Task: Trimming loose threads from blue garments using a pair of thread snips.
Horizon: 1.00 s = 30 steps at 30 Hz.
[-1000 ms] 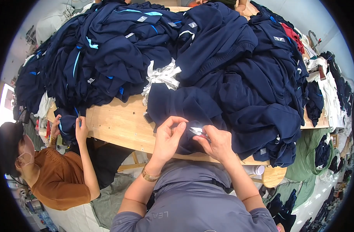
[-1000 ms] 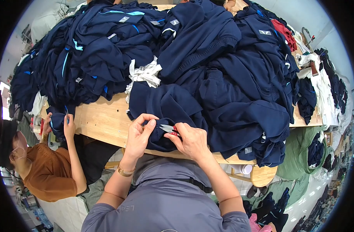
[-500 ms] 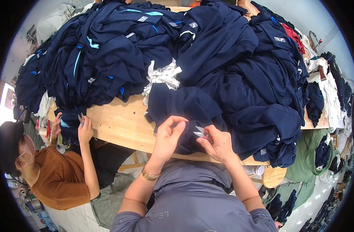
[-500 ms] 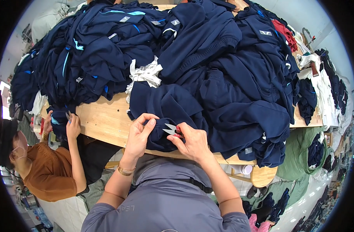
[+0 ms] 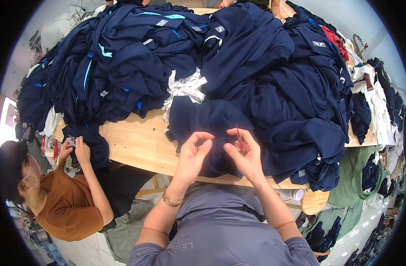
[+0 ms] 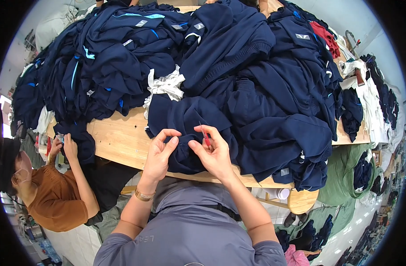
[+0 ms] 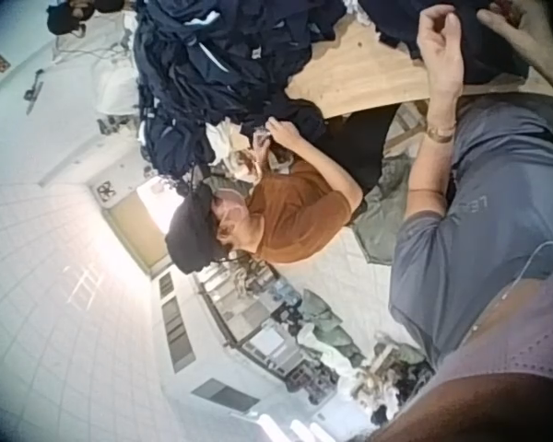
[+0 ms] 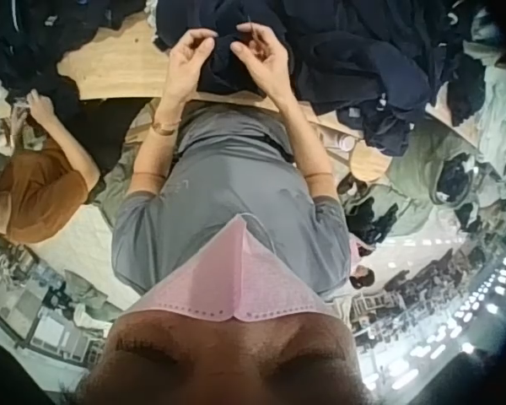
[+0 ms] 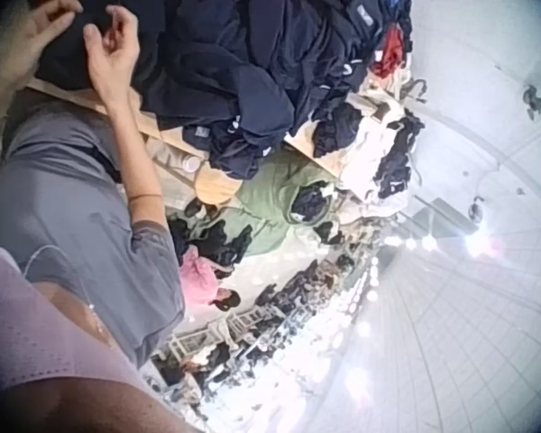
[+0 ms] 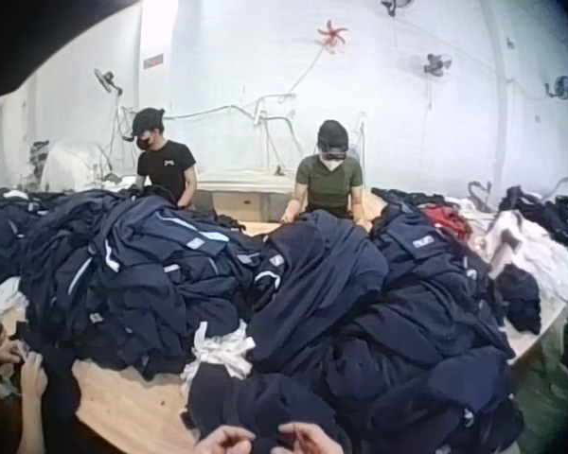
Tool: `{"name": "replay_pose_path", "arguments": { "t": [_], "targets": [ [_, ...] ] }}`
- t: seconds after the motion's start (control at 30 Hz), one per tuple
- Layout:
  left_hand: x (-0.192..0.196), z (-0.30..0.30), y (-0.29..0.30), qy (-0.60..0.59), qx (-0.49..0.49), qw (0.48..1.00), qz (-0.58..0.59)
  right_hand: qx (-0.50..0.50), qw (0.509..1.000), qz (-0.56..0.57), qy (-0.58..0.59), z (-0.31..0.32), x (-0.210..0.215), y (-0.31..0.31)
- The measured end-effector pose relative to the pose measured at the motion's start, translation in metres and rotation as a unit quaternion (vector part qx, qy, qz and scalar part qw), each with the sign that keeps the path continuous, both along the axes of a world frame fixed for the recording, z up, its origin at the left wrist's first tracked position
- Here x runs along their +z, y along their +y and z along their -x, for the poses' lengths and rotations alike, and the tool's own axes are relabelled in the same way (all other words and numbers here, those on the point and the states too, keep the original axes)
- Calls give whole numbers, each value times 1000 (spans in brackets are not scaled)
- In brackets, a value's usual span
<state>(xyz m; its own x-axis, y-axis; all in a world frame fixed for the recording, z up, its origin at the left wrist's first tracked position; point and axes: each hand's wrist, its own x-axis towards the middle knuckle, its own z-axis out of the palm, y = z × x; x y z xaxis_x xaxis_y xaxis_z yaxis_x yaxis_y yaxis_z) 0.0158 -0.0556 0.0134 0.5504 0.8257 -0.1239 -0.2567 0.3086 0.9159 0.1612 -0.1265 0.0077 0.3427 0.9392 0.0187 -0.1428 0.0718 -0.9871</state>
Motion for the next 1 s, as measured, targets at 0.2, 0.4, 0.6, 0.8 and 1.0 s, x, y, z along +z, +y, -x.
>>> {"name": "replay_pose_path", "arguments": {
  "t": [0.2,0.4,0.6,0.8,1.0],
  "targets": [
    [0,0,-3,0,9,1000,12,-45,953,-113,-279,14,2,2],
    [7,3,-1,-15,9,999,36,-189,969,-55,-148,3,-17,-2],
    [-4,2,2,-27,4,999,33,-89,988,-12,-123,2,-10,-7],
    [2,2,-1,18,-25,999,-17,-79,990,-19,-117,10,-5,4],
    [-4,6,-2,-23,-19,999,23,-122,990,17,70,-7,-13,-1]
  ]
}}
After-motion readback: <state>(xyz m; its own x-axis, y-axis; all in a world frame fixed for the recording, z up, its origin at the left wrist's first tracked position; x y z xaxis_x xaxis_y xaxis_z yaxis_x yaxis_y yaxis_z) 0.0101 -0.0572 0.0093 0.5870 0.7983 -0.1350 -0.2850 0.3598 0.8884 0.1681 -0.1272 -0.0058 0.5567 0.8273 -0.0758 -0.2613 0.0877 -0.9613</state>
